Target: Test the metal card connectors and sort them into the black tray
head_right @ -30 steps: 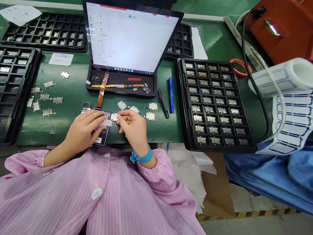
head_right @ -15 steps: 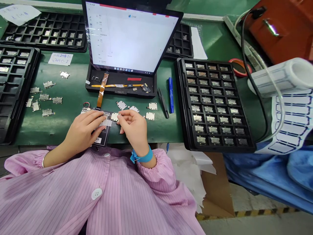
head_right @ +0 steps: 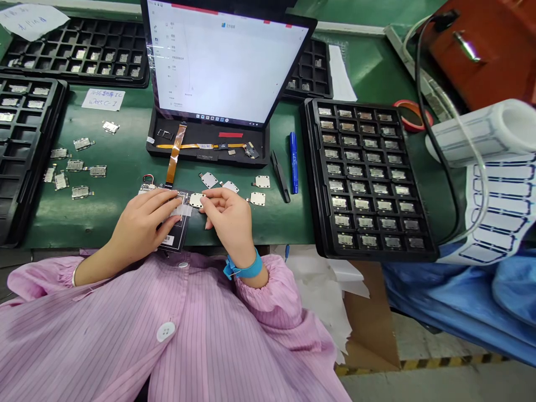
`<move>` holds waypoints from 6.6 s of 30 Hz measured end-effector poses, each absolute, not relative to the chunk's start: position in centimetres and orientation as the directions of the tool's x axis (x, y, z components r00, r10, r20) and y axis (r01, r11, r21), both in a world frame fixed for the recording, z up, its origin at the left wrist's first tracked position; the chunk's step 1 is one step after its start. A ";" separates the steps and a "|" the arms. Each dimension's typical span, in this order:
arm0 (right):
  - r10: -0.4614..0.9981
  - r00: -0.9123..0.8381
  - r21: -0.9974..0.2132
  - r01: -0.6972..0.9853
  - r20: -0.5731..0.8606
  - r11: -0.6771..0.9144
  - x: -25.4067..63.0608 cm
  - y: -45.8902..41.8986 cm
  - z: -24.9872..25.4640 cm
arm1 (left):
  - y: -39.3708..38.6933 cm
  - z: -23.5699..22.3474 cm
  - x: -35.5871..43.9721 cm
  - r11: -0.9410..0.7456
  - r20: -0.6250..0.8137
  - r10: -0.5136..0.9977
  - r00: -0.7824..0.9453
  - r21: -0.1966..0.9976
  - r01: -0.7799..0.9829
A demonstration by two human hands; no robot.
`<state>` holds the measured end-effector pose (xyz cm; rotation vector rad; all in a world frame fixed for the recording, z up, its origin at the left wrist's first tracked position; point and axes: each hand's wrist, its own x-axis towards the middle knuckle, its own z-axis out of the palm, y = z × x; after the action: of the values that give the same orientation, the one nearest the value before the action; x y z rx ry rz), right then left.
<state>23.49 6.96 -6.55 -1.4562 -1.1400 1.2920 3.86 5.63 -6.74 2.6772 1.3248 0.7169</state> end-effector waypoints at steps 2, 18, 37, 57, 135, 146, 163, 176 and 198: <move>0.975 0.045 -0.971 0.094 -0.217 -0.220 23.5 6.9 -6.5 | 5.6 -6.7 3.9 -0.621 0.368 0.772 0.518 0.265 0.737; 0.979 0.033 -0.975 0.089 -0.199 -0.201 23.5 6.9 -6.6 | 5.9 -5.5 4.6 -0.628 0.298 0.766 0.570 0.155 0.763; 0.993 -0.047 -0.992 0.071 -0.106 -0.103 24.0 7.1 -7.7 | 8.3 -4.3 7.9 -0.518 0.092 0.852 0.515 0.288 0.806; 1.000 0.006 -0.975 0.222 -0.015 -0.016 23.5 6.2 -7.8 | 5.9 -5.5 5.1 -0.540 0.397 0.819 0.414 0.292 0.789; 0.789 -0.510 -0.805 -0.276 -0.341 -0.526 23.7 5.2 -5.0 | 5.3 -7.4 3.8 -0.543 0.430 0.813 0.392 0.317 0.778; 0.887 -0.274 -0.395 0.818 0.372 0.418 23.9 5.9 -6.8 | 5.3 -7.5 3.7 -0.526 0.420 0.828 0.370 0.355 0.773; 0.989 -0.093 -0.909 0.394 0.111 0.139 24.3 2.8 -5.9 | 4.6 -3.2 6.1 -0.204 0.055 0.944 0.326 0.871 0.446; 0.990 -0.086 -0.981 0.150 0.114 0.126 25.4 2.3 -4.2 | 4.8 -2.8 6.5 -0.251 0.153 0.957 0.244 0.859 0.445; 0.986 0.070 -0.534 0.845 0.152 0.022 31.8 5.3 -5.7 | 6.5 -1.4 -8.7 0.102 -0.062 0.994 -0.086 0.344 0.934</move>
<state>31.77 5.27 -5.74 -1.8611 -1.8131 0.3741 -8.71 6.51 -1.44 1.9102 2.1046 0.3122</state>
